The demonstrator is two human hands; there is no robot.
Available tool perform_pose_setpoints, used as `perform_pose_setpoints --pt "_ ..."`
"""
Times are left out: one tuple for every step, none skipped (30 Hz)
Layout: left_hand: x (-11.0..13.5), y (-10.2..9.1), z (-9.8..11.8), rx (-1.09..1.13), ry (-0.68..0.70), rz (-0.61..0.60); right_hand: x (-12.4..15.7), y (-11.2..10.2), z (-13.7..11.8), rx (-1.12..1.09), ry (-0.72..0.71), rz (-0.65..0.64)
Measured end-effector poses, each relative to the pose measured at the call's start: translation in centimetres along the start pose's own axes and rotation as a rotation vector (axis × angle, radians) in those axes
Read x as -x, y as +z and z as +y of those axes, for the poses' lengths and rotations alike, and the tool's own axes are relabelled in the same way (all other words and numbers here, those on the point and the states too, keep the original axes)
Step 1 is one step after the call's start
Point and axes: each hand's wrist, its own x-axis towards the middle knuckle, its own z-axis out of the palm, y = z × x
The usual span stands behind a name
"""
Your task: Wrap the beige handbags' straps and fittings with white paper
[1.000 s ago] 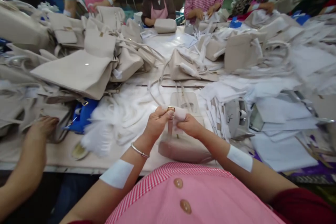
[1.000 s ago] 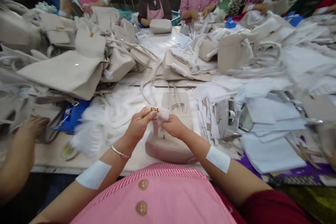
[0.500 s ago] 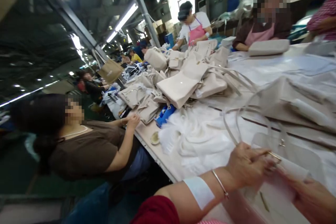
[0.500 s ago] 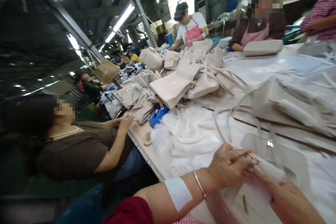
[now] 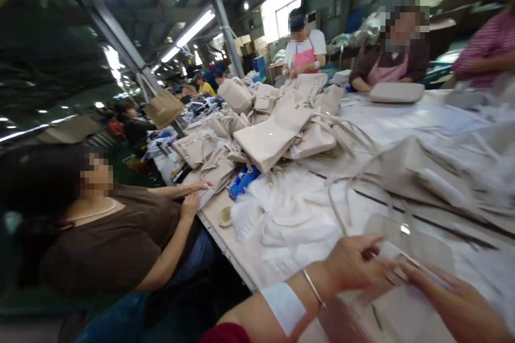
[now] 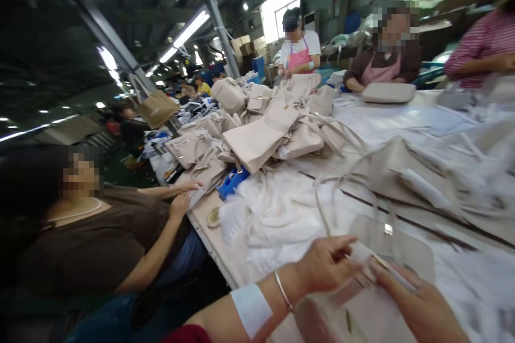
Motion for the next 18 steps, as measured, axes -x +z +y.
perform_pose_setpoints --pt "0.0 -0.2 0.0 0.125 -0.08 -0.024 0.5 -0.1 -0.9 -0.013 0.097 -0.005" --pt "-0.1 -0.3 -0.1 0.266 -0.202 -0.055 0.9 -0.2 -1.8 -0.059 0.126 -0.06" --pt "-0.4 -0.4 -0.2 0.364 -0.297 -0.068 1.1 -0.1 -2.6 -0.089 0.133 -0.11" --pt "-0.7 -0.4 -0.3 0.417 -0.355 -0.129 1.1 0.0 -3.2 -0.121 0.131 -0.093" --pt "-1.1 -0.3 -0.5 0.453 -0.363 -0.199 1.1 0.1 -3.6 -0.132 0.124 -0.095" --pt "-1.5 0.0 -0.6 0.478 -0.341 -0.244 0.9 0.3 -3.8 -0.147 0.107 -0.11" --pt "-1.7 0.3 -0.6 0.48 -0.318 -0.287 0.8 0.4 -3.8 -0.171 0.102 -0.09" --pt "-1.9 0.7 -0.6 0.465 -0.293 -0.313 0.7 0.5 -3.7 -0.196 0.104 -0.079" --pt "-1.9 1.1 -0.5 0.436 -0.273 -0.328 0.6 0.5 -3.5 -0.224 0.107 -0.068" --pt "-1.9 1.5 -0.3 0.399 -0.257 -0.339 0.6 0.5 -3.3 -0.25 0.113 -0.053" --pt "-1.9 1.9 -0.1 0.358 -0.239 -0.346 0.6 0.6 -3.1 -0.268 0.118 -0.043" --pt "-1.8 2.2 0.1 0.318 -0.213 -0.346 0.7 0.6 -2.8 -0.275 0.124 -0.034" --pt "-1.8 2.5 0.3 0.278 -0.185 -0.34 0.7 0.6 -2.5 -0.27 0.131 -0.027" --pt "-1.9 2.8 0.4 0.238 -0.159 -0.327 0.6 0.7 -2.3 -0.25 0.136 -0.016" --pt "-1.9 3.0 0.4 0.205 -0.143 -0.315 0.6 0.7 -2.0 -0.215 0.129 -0.001" --pt "-2.0 3.2 0.4 0.183 -0.141 -0.303 0.4 0.7 -1.7 -0.167 0.103 0.021" --pt "-2.0 3.4 0.4 0.18 -0.153 -0.297 0.3 0.7 -1.5 -0.115 0.062 0.049" --pt "-2.1 3.6 0.3 0.193 -0.182 -0.304 0.2 0.6 -1.2 -0.063 0.013 0.073"
